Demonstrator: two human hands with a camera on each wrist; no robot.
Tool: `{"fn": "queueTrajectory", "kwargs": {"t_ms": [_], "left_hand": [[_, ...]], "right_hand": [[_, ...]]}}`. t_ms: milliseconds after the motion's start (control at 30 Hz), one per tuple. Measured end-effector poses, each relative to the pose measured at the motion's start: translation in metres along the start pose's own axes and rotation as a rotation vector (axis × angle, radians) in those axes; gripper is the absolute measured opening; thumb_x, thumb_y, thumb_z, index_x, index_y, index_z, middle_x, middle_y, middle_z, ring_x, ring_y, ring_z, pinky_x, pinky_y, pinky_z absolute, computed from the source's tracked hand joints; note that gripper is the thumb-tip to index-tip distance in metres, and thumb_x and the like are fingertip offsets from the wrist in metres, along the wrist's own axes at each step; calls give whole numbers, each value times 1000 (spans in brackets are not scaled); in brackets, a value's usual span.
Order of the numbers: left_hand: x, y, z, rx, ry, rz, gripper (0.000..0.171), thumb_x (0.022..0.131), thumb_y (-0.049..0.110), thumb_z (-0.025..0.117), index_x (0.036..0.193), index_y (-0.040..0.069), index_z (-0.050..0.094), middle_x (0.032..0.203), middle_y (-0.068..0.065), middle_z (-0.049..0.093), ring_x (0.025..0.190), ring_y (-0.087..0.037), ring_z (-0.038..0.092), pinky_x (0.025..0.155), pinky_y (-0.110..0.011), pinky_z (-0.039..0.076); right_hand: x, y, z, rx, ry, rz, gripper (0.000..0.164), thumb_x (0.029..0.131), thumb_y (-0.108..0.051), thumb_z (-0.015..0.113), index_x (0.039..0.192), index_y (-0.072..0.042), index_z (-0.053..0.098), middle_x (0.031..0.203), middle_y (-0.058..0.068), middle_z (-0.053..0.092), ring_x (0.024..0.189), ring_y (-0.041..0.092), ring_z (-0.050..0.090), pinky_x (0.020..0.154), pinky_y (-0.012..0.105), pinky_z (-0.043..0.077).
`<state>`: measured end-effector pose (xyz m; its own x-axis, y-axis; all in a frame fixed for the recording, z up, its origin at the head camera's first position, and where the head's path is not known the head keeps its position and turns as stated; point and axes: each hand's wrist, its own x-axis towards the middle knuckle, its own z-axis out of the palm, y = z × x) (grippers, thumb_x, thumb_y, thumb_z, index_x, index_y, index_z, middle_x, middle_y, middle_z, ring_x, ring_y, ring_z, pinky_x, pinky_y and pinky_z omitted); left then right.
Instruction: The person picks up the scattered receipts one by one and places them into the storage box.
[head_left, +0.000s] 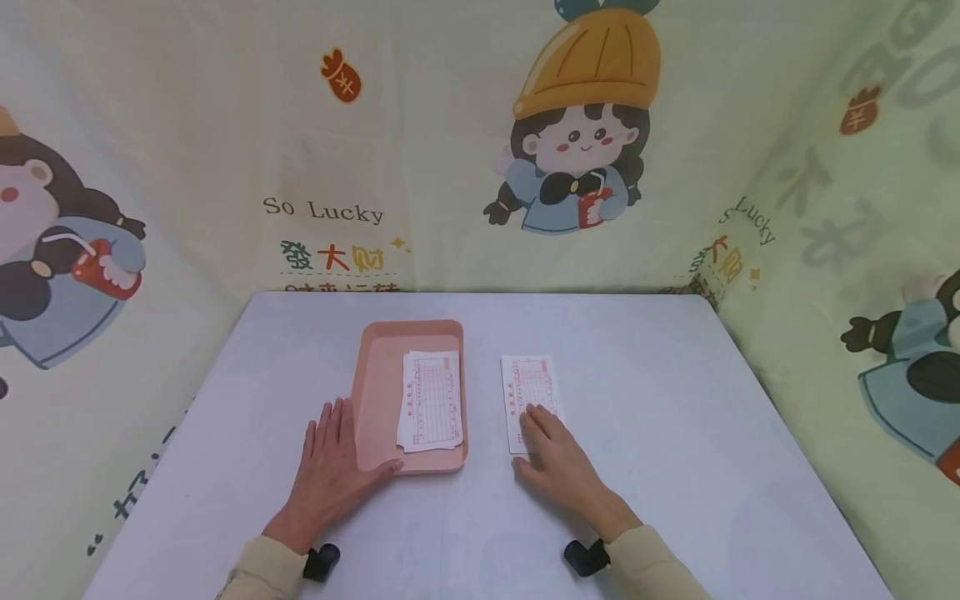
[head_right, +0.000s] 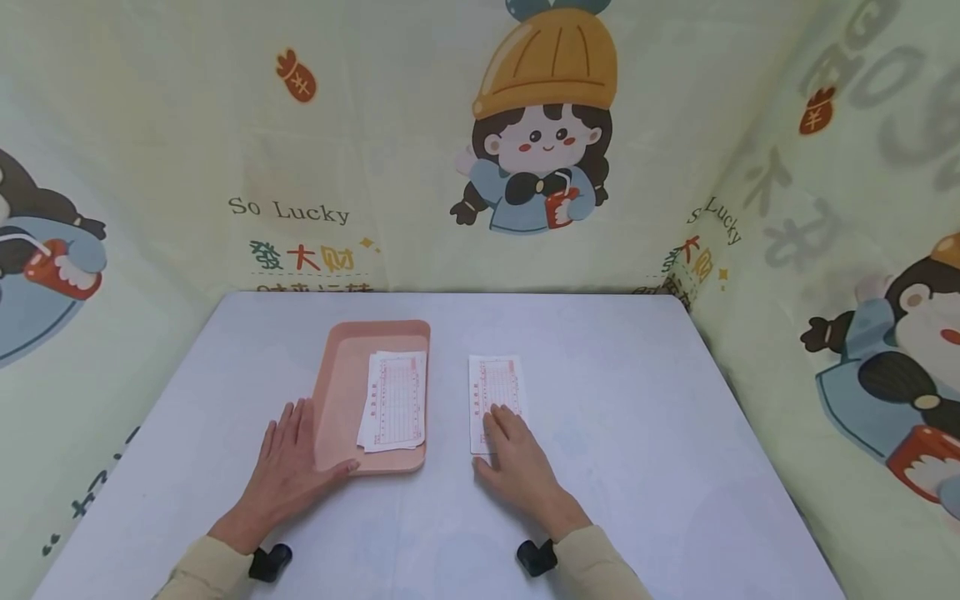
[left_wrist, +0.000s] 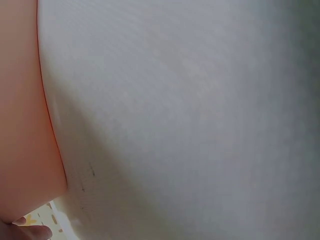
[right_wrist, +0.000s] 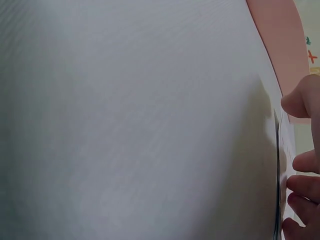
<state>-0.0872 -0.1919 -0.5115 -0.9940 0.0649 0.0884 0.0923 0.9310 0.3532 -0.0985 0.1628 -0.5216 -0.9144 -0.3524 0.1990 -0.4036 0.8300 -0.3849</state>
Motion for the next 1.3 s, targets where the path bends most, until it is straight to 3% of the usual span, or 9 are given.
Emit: {"fn": "queueTrajectory", "kwargs": {"t_ms": [233,567,800,1133,1300], "left_hand": [[0,0,0,0,-5,-6,127,75,75,65,155,-7,11,159,-32,19,149,-49,14,119,-66,12],[1,0,-1,9,-34,-22,127,76,76,63,156,-6,9,161,-30,16,150,-48,11,121,-65,9],[1,1,-1,20,-33,-21,126,76,76,63,156,-6,9,161,-30,17,150,-47,11,121,-65,10],[1,1,0,21,-19,-16,125,76,75,63,155,-6,11,160,-30,19,150,-47,12,120,-65,11],[1,0,0,15,-29,-19,126,76,76,62,156,-6,9,161,-30,18,150,-48,11,121,-65,9]], "right_hand": [[-1,0,-1,-32,-23,-9,71,85,-33,73,144,-1,49,153,15,45,143,32,41,120,46,33],[-2,3,0,-69,22,-42,57,89,-23,72,138,0,55,150,15,48,140,31,46,117,45,36],[-2,3,0,-47,-16,2,55,91,-21,70,140,-3,54,153,12,45,143,28,43,116,44,38],[0,3,0,-90,4,13,50,91,-20,71,136,-1,58,149,14,50,139,29,48,113,44,42],[0,5,-1,-55,12,-15,57,88,-26,76,135,-1,58,148,15,51,138,30,48,113,44,42]]}}
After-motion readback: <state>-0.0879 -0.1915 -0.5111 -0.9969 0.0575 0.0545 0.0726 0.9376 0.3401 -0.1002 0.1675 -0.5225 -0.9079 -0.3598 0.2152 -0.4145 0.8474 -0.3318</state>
